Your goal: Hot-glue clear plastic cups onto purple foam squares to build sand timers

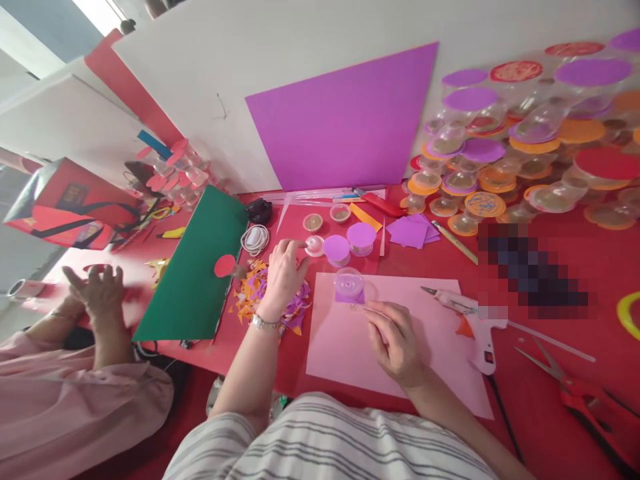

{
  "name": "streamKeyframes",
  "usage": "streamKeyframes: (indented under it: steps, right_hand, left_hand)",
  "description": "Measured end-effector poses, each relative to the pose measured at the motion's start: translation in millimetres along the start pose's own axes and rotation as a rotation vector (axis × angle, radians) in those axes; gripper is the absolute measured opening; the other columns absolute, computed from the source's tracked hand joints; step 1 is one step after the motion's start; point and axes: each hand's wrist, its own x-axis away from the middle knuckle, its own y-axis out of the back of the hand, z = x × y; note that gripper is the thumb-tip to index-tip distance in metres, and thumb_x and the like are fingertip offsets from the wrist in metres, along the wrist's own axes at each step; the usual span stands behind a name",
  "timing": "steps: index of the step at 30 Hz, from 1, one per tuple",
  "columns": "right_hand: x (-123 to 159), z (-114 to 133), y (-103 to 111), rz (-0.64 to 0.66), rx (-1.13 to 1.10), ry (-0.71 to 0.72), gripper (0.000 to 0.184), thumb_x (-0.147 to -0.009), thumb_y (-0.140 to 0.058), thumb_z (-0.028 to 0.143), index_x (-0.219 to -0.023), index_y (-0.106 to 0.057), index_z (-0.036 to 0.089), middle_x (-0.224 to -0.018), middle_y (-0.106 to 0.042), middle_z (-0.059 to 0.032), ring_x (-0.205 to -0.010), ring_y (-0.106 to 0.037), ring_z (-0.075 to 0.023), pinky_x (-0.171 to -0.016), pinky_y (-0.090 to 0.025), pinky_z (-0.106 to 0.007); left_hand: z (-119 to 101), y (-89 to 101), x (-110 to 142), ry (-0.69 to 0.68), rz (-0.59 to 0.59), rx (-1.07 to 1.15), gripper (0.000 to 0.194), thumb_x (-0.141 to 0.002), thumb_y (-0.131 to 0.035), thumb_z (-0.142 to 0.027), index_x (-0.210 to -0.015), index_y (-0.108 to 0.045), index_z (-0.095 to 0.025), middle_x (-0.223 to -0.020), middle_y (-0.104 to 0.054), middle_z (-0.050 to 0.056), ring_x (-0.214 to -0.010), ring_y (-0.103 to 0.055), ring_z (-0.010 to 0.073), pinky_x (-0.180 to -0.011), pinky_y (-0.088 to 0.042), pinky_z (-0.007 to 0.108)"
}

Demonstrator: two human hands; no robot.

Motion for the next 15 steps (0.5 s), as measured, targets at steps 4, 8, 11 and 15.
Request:
streamKeyframes:
  steps: [4, 8, 11, 15]
  right_hand:
    - [0, 1, 0, 0.015, 0.002, 0.011, 0.043, -0.090, -0.053, 0.005, -0.129, -0.058, 0.024, -0.105, -0.066, -0.0096, -0.096, -0.066, -0.0220, -0.078, -0.060, -0.038]
    - [1, 1, 0, 0.033, -0.013, 0.015, 0.043, -0.090, -0.053, 0.003, -0.128, -0.059, 0.022, -0.105, -0.066, -0.0100, -0.096, -0.066, -0.0212, -0.078, -0.060, -0.035]
    - [0, 1, 0, 0.047, -0.022, 0.023, 0.041, -0.089, -0.053, 0.002, -0.125, -0.060, 0.020, -0.104, -0.067, -0.0103, -0.095, -0.066, -0.0207, -0.077, -0.060, -0.034]
    - [-2, 2, 1, 0.063, -0.022, 0.021, 0.041, -0.090, -0.051, 0.002, -0.124, -0.061, 0.021, -0.102, -0.067, -0.0095, -0.092, -0.067, -0.0201, -0.075, -0.060, -0.034]
  left_hand:
    - [5, -1.0, -23, 0.007, 0.097, -0.078, 0.032, -0.084, -0.066, -0.015, -0.116, -0.060, -0.017, -0.118, -0.062, 0.013, -0.112, -0.060, 0.0301, -0.097, -0.050, 0.046]
    - [4, -5.8, -40, -0.024, 0.163, -0.064, 0.039, -0.082, -0.070, -0.017, -0.119, -0.060, -0.017, -0.120, -0.062, 0.014, -0.113, -0.061, 0.0313, -0.098, -0.049, 0.046]
    - [4, -10.7, -45, -0.037, 0.187, -0.030, 0.036, -0.080, -0.069, -0.011, -0.115, -0.062, -0.016, -0.121, -0.063, 0.013, -0.113, -0.062, 0.0302, -0.099, -0.049, 0.045]
    - [12, -11.0, -47, -0.032, 0.158, 0.050, 0.033, -0.083, -0.068, -0.013, -0.115, -0.061, -0.016, -0.120, -0.065, 0.014, -0.112, -0.064, 0.0286, -0.098, -0.051, 0.043]
